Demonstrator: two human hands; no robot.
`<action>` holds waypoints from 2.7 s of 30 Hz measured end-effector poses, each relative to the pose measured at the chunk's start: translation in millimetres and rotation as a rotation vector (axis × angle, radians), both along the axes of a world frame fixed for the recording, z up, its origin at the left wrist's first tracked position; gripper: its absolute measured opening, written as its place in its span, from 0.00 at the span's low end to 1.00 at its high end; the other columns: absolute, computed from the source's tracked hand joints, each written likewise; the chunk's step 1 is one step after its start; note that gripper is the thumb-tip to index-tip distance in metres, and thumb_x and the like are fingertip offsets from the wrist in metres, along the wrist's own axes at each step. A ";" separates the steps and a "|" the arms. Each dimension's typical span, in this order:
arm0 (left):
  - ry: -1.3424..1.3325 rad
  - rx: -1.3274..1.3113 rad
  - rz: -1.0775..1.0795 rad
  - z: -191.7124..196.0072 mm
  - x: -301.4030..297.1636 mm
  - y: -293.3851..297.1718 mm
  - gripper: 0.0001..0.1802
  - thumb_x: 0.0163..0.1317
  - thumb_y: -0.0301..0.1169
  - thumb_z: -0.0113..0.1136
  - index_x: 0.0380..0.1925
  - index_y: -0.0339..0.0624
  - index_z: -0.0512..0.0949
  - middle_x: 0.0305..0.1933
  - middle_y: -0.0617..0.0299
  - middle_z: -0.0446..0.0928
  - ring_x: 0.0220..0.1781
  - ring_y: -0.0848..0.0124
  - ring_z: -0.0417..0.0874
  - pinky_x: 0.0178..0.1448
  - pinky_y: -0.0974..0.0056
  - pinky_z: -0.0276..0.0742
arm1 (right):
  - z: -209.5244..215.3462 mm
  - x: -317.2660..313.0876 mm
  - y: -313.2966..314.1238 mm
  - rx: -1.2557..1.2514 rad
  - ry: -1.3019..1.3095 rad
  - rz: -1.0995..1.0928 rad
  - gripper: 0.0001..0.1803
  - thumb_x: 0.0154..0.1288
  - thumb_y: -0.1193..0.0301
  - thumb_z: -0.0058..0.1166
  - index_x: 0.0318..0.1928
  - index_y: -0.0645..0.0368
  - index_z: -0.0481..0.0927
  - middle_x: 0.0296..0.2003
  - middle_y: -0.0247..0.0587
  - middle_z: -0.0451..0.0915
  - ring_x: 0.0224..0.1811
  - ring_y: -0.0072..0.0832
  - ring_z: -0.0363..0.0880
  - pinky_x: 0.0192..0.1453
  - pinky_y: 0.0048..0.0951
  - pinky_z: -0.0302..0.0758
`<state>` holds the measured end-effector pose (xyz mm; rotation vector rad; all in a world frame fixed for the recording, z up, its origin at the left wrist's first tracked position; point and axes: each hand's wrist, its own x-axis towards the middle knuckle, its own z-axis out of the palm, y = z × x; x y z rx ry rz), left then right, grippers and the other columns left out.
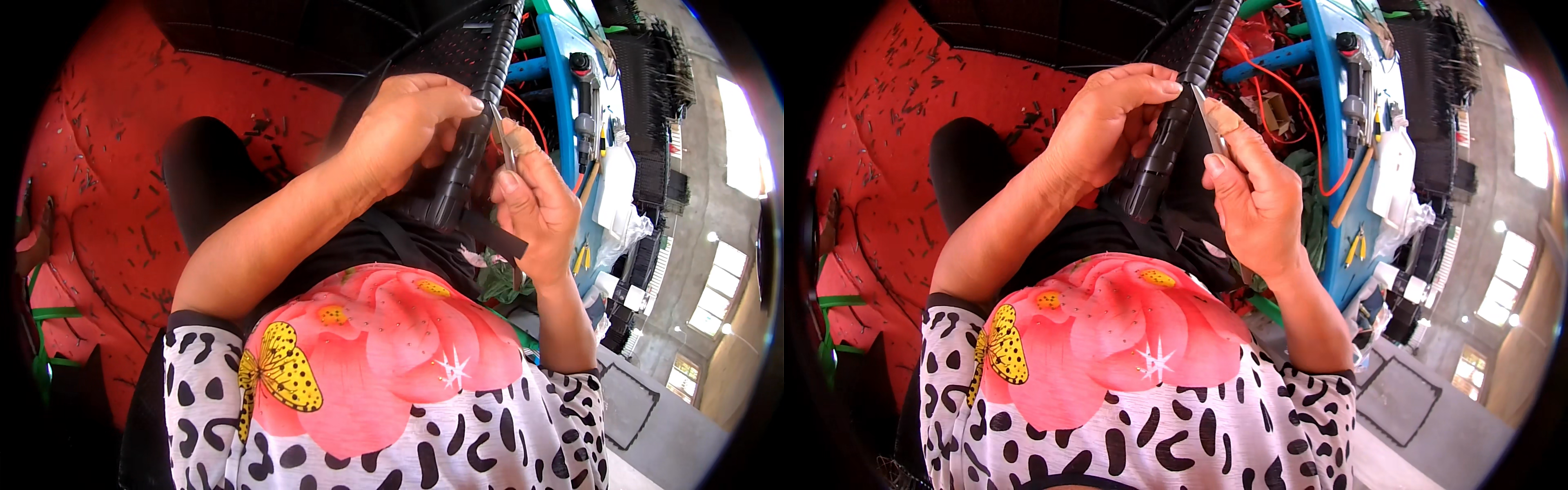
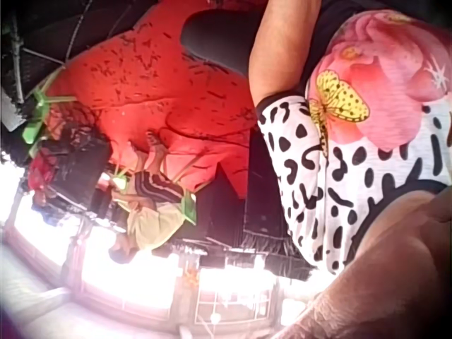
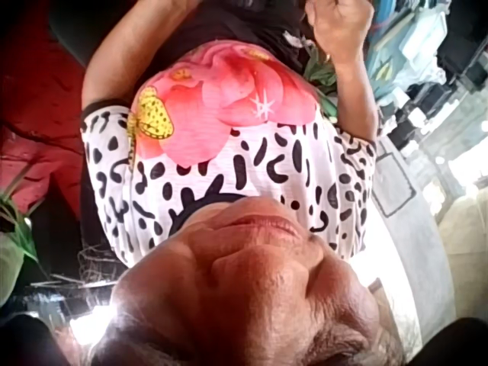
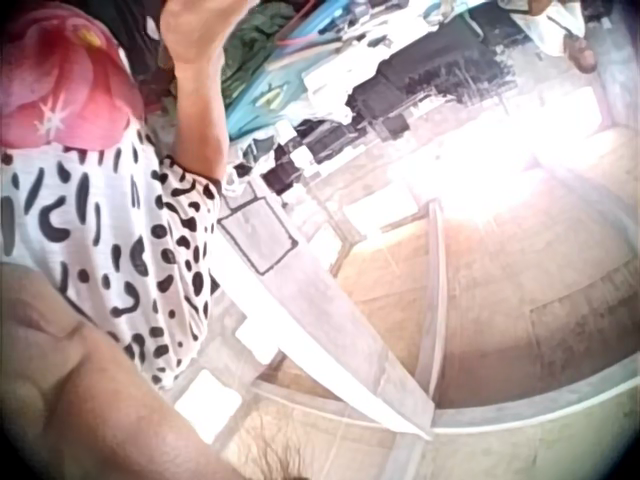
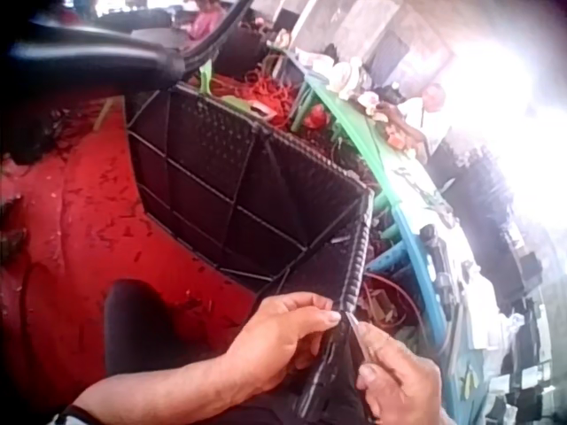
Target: The person attaches a black strip to the corner and edges of a wicker furniture piece, using a pneumatic stapler to secure it and pliers to adjust the fit. They then use a knife to trim the excess material.
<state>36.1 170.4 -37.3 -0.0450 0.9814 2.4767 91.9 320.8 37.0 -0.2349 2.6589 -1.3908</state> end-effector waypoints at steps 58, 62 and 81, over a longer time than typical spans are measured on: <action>0.154 -0.310 0.081 7.1 4.5 15.8 0.11 0.50 0.31 0.59 0.32 0.37 0.74 0.24 0.68 0.75 0.20 0.85 0.68 0.21 0.78 0.60 | 30.7 -7.6 -0.2 0.788 0.341 0.273 0.24 0.55 0.82 0.46 0.54 0.55 0.70 0.26 0.48 0.72 0.26 0.49 0.74 0.29 0.42 0.71; 0.154 -0.316 0.098 7.6 6.1 21.4 0.12 0.49 0.31 0.59 0.32 0.36 0.74 0.24 0.68 0.74 0.20 0.85 0.68 0.21 0.79 0.59 | 22.2 -1.8 0.0 0.725 0.348 0.204 0.21 0.56 0.82 0.46 0.53 0.57 0.71 0.28 0.49 0.73 0.28 0.49 0.76 0.31 0.41 0.72; 0.128 -0.315 0.320 8.5 4.0 31.5 0.11 0.53 0.28 0.56 0.33 0.30 0.75 0.28 0.61 0.76 0.26 0.81 0.74 0.30 0.76 0.73 | -11.5 -8.2 -14.4 0.232 0.214 -0.163 0.20 0.59 0.82 0.46 0.53 0.61 0.71 0.41 0.48 0.79 0.41 0.30 0.80 0.42 0.23 0.73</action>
